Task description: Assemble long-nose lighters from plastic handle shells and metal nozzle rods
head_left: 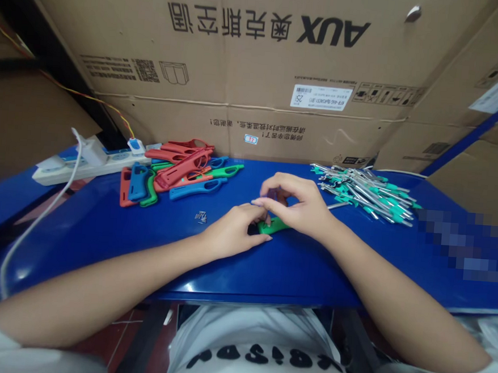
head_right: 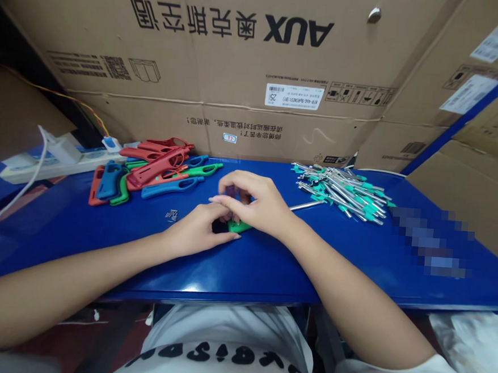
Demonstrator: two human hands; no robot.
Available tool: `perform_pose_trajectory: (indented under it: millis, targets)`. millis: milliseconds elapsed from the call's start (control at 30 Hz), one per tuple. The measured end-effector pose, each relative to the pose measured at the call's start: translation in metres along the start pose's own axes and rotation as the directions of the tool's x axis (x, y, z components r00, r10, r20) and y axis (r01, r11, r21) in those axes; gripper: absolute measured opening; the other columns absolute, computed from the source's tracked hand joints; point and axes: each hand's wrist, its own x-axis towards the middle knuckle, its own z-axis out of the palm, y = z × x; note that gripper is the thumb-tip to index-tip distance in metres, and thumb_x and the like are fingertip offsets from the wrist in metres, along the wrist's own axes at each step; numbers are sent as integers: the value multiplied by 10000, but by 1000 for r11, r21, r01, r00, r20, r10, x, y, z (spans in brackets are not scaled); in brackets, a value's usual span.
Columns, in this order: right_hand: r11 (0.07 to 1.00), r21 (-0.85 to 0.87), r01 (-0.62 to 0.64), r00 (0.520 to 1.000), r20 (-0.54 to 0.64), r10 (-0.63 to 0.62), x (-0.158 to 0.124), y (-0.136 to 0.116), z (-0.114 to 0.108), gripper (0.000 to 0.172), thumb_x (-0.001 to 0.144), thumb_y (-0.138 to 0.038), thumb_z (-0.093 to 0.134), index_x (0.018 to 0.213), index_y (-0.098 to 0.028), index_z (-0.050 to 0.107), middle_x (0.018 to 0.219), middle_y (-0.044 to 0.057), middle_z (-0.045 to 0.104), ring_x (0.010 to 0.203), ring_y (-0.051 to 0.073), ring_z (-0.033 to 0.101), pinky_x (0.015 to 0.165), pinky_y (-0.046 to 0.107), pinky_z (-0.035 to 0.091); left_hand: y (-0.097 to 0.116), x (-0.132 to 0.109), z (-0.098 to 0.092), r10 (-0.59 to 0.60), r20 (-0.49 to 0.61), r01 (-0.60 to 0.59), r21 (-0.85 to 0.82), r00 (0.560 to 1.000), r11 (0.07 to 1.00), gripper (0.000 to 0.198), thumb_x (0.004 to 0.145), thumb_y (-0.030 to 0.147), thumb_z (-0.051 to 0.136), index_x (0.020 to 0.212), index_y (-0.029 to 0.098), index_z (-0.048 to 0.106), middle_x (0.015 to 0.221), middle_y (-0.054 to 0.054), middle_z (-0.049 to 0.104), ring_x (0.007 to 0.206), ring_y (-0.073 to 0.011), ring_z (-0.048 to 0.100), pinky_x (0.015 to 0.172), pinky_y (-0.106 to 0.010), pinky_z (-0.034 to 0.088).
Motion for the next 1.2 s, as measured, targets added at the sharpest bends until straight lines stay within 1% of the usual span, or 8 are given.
perform_pose_trajectory:
  millis: [133,300,367,567,733,933,1100,1200]
  targets:
    - [991,-98,89,996,24,-87,-3,1,1,165,963,-320,624,876,-181,642,813,12,692,648,96,592,633,212,475,2,1,-1,3,-5,-3,1,1000,1000,207,797,189,784,916,178,615,882,-8,690,783,-170,645,756,-299,525]
    - [985,157,-77,986,158,52,-4,-5,0,279,1039,-250,421,1259,-190,583,1135,66,726,583,56,620,605,197,521,4,1,-3,3,6,-3,-13,1000,1000,174,806,184,769,896,174,620,884,-12,678,789,-168,644,746,-288,522]
    - [980,177,-93,987,148,67,-3,-6,0,254,1014,-257,482,1220,-196,619,1081,47,739,561,56,611,585,193,516,3,1,-2,7,5,-7,-10,1000,1000,176,810,188,766,916,174,627,898,-17,680,803,-174,649,758,-297,527]
    - [991,-125,54,996,72,-46,-2,-6,-1,121,936,-300,653,951,-185,688,802,-5,709,567,75,553,593,203,458,2,1,1,-28,-3,28,-3,1000,1000,170,802,196,761,902,169,626,866,-22,692,784,-187,661,755,-321,537]
    - [999,-47,24,994,107,-19,5,-20,-12,201,999,-293,551,917,-173,689,860,25,718,574,82,606,624,221,504,8,2,-8,-8,46,4,85,999,996,148,798,174,698,916,186,608,911,-36,682,817,-200,656,765,-323,533]
    - [949,-314,-16,977,-206,-52,8,2,-64,167,971,-261,579,912,-193,720,828,45,736,715,162,693,746,298,554,13,7,-35,-187,188,120,321,964,940,389,697,149,689,1077,160,605,952,-55,659,815,-221,653,688,-299,497]
    - [756,-571,-321,947,-195,256,-16,53,-89,240,948,-182,541,1049,-136,753,962,109,782,874,225,739,900,356,548,9,12,-58,-263,291,80,517,920,852,157,814,178,628,955,152,692,965,-87,626,783,-217,651,718,-316,500]
    - [613,-657,-439,859,-106,501,-29,69,-87,328,972,-137,469,1160,-96,734,1061,139,776,982,225,735,959,316,518,0,19,-76,-227,201,49,638,953,768,177,855,185,617,1001,125,698,1028,-147,621,932,-286,642,822,-372,507]
